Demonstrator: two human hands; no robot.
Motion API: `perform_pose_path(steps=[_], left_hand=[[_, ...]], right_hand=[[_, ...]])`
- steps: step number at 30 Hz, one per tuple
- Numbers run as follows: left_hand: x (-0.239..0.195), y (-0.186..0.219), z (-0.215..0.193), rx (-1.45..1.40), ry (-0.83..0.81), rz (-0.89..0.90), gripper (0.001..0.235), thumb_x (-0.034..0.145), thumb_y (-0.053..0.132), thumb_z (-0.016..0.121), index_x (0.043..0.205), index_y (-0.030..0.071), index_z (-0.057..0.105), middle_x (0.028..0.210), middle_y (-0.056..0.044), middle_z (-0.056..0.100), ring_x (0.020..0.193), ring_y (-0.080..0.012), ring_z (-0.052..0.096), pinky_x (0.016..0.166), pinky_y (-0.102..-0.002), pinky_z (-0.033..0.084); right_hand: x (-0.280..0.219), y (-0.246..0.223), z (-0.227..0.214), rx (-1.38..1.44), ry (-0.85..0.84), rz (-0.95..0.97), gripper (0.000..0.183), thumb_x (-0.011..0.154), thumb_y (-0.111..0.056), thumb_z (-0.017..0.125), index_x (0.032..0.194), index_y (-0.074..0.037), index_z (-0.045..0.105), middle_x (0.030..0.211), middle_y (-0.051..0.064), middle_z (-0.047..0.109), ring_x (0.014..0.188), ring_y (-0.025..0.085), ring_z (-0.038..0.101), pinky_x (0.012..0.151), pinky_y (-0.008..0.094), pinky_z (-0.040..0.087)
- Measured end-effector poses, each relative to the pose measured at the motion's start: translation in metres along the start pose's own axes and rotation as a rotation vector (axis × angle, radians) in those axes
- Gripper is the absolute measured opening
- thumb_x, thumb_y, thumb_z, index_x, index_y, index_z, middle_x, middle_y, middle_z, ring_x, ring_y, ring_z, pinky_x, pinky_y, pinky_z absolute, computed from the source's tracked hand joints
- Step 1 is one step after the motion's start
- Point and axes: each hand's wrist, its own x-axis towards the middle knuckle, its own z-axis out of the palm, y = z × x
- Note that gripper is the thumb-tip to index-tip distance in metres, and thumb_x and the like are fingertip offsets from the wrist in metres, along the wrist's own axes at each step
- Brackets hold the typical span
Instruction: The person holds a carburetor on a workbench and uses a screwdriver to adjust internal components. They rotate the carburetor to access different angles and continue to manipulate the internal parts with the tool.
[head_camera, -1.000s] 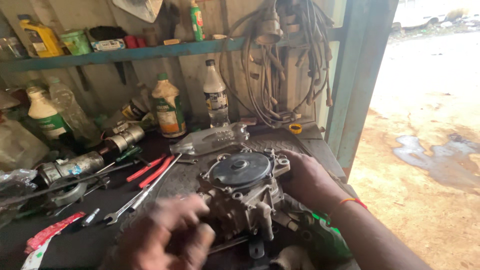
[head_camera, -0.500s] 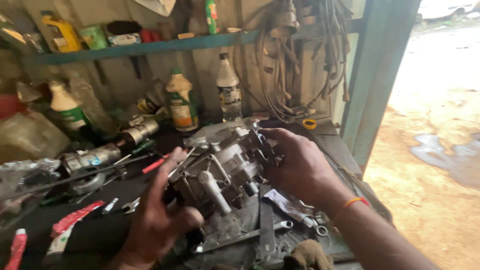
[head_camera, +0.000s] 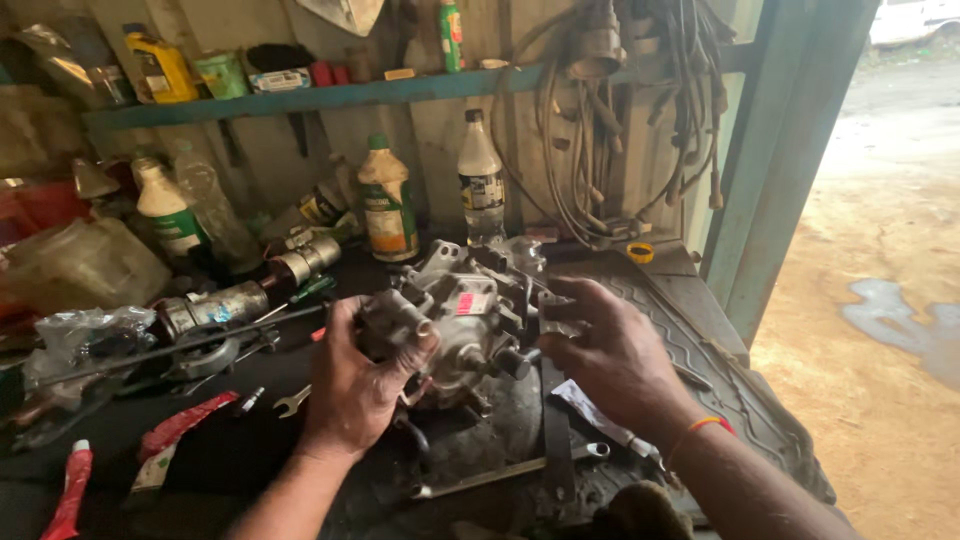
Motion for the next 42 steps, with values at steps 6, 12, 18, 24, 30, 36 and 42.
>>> perform_pose_path(steps=[6,12,18,24,30,36,42], left_hand=[[0.003,-0.003,0.0,-0.276,0.076,-0.267,0.049,0.081,0.038,0.079,0.115,0.006,0.065,0.103,-0.005,0.073,0.087,-0.0165,0.066,0.074,-0.036,0.055],[0.007,-0.019,-0.008,-0.363,0.179,-0.357,0.054,0.084,0.047,0.075,0.119,0.006,0.07,0.112,-0.004,0.074,0.102,-0.0142,0.064,0.091,-0.033,0.051],[0.013,-0.041,-0.012,-0.546,0.353,-0.578,0.052,0.084,0.045,0.075,0.115,0.004,0.071,0.112,-0.007,0.075,0.1,-0.0216,0.071,0.09,-0.039,0.058],[0.009,-0.046,-0.014,-0.806,0.312,-0.915,0.05,0.084,0.049,0.071,0.12,0.014,0.068,0.106,-0.007,0.073,0.089,-0.0238,0.07,0.076,-0.043,0.057],[0.006,-0.025,-0.016,-0.812,0.073,-1.043,0.058,0.083,0.055,0.068,0.12,0.011,0.07,0.1,-0.009,0.079,0.083,-0.0279,0.074,0.073,-0.044,0.058],[0.004,-0.003,-0.014,-0.674,0.012,-1.092,0.058,0.083,0.058,0.061,0.118,0.013,0.072,0.101,-0.011,0.08,0.086,-0.028,0.075,0.076,-0.044,0.061],[0.011,-0.056,-0.032,-0.081,-0.006,-0.886,0.065,0.094,0.065,0.059,0.101,0.003,0.077,0.1,-0.016,0.076,0.084,-0.0256,0.07,0.075,-0.041,0.056]], right_hand=[[0.002,0.013,-0.013,-0.424,0.114,0.045,0.035,0.078,-0.025,0.076,0.11,-0.011,0.077,0.098,0.009,0.081,0.091,0.022,0.079,0.083,0.036,0.059],[0.005,0.019,-0.018,-0.384,0.113,0.048,0.034,0.08,-0.029,0.077,0.11,-0.011,0.077,0.097,0.009,0.082,0.089,0.022,0.079,0.082,0.037,0.059],[0.003,0.008,-0.012,-0.332,0.069,0.069,0.038,0.082,-0.024,0.075,0.118,-0.012,0.074,0.098,0.009,0.082,0.087,0.018,0.079,0.079,0.035,0.06],[0.0,-0.002,0.001,-0.042,-0.176,0.166,0.046,0.087,-0.016,0.069,0.133,-0.011,0.063,0.108,0.007,0.082,0.085,0.016,0.077,0.077,0.032,0.061],[-0.005,-0.014,0.01,0.122,-0.224,0.197,0.044,0.088,-0.014,0.066,0.131,-0.011,0.067,0.104,0.008,0.079,0.078,0.014,0.069,0.071,0.031,0.056],[-0.005,-0.02,0.002,-0.202,-0.173,0.138,0.038,0.085,-0.017,0.069,0.123,-0.014,0.072,0.085,0.006,0.08,0.071,0.012,0.073,0.07,0.029,0.057],[-0.005,-0.016,-0.006,-0.174,-0.111,0.189,0.035,0.084,-0.017,0.071,0.118,-0.011,0.075,0.083,0.008,0.079,0.066,0.015,0.071,0.066,0.033,0.058]])
